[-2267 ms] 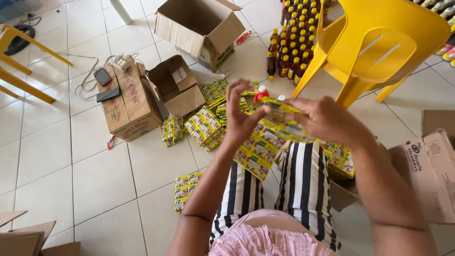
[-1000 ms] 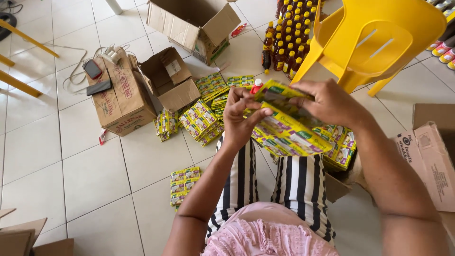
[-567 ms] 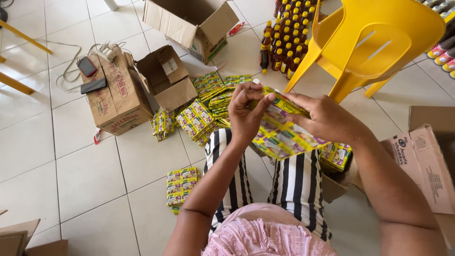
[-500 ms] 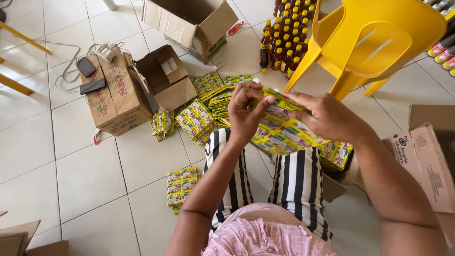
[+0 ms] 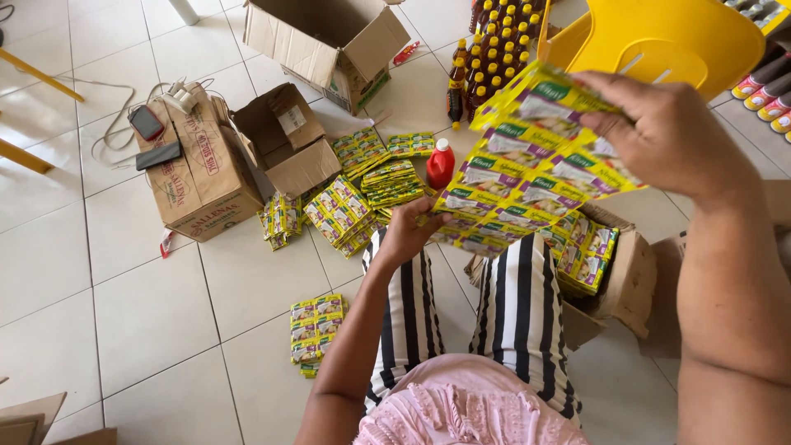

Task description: The recorder is sitting on the floor in a grocery store organizing and folding long strips of product packets into boxes.

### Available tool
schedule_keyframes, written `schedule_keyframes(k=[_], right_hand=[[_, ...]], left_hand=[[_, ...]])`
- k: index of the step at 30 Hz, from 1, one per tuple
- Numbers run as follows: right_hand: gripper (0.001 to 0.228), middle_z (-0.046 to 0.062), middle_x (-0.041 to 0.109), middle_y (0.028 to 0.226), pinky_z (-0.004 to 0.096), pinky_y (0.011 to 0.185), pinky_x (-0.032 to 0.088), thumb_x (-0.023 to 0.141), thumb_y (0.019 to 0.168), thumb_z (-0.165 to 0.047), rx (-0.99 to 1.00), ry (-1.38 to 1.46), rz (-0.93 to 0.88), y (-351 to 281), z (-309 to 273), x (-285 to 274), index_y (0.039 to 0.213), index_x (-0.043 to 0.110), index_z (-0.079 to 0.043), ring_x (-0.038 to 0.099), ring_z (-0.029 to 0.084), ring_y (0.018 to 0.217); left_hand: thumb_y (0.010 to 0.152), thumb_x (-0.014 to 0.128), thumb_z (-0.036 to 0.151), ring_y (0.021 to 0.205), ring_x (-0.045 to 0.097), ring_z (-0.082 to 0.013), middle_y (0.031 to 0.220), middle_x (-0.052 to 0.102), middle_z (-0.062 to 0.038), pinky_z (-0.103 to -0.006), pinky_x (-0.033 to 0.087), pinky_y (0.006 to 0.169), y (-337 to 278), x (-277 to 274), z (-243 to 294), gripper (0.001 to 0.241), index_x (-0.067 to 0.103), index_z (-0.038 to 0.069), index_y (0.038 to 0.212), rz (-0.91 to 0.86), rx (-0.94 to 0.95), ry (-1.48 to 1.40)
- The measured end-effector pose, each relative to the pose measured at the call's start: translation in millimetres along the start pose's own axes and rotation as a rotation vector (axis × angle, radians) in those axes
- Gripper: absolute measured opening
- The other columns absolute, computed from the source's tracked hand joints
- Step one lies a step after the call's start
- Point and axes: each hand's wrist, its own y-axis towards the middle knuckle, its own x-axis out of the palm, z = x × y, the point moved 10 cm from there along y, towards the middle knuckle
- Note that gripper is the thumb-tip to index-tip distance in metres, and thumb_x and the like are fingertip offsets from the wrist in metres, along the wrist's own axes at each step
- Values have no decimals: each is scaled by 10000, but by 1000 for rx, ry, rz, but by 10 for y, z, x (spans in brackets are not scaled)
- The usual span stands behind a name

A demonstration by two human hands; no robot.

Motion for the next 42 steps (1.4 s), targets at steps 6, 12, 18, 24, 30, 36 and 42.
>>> schedule_keyframes(k=[6,12,18,24,30,36,42], right_hand=[[376,213,723,1130,344,811,530,708,1027,-76,-251,-23,165,30,-118,-255,1383,611,-6,699,240,927],[261,155,747,905,349,617,547,695,1088,-182,70,-43,67,25,458,181,1303,662,-37,695,191,717],[361,125,773,847,345,524,568,673,977,-225,121,94,-223,-105,240,866,1311,646,-91,693,195,531],[544,138,732,1270,258,909,543,640,948,-221,21,715,-391,-365,311,1522,1435,546,0,677,91,1081],[641,147,625,1379,276,992,453,752,928,-205,-67,601,-450,-470,-10,1504,1456,502,58,584,119,1189],[652,73,717,1255,246,879,536,731,904,-214,231,867,-414,-647,465,1663,1473,517,22,646,70,1005],[571,101,716,1160,283,846,554,739,913,-138,538,1328,-104,-904,1003,1851,1425,580,59,683,112,972]], left_hand=[[915,800,156,796,610,-45,864,737,-8,-244,528,738,-113,-24,103,171,759,28,1022,50,-82,-185],[845,854,108,1131,595,-155,1180,603,-79,-292,548,950,-328,5,1097,233,766,0,1032,18,309,-107],[921,839,118,1338,568,-229,1410,560,-117,-299,509,1114,-200,-15,1409,278,653,-12,1081,203,410,-252],[912,824,128,1195,655,-240,1317,621,-161,-315,570,968,-188,-13,1668,296,605,-30,1034,401,487,28],[910,871,153,996,707,-201,1189,669,-129,-293,592,842,-157,9,1374,354,574,26,1055,458,414,85],[915,851,242,1190,658,-253,1387,594,-157,-402,582,1017,-34,-1,692,689,441,42,1431,234,166,-136],[945,752,426,1326,596,-269,1486,542,-135,-435,571,1029,-374,1170,-49,834,344,82,1586,-282,-240,-1235]])
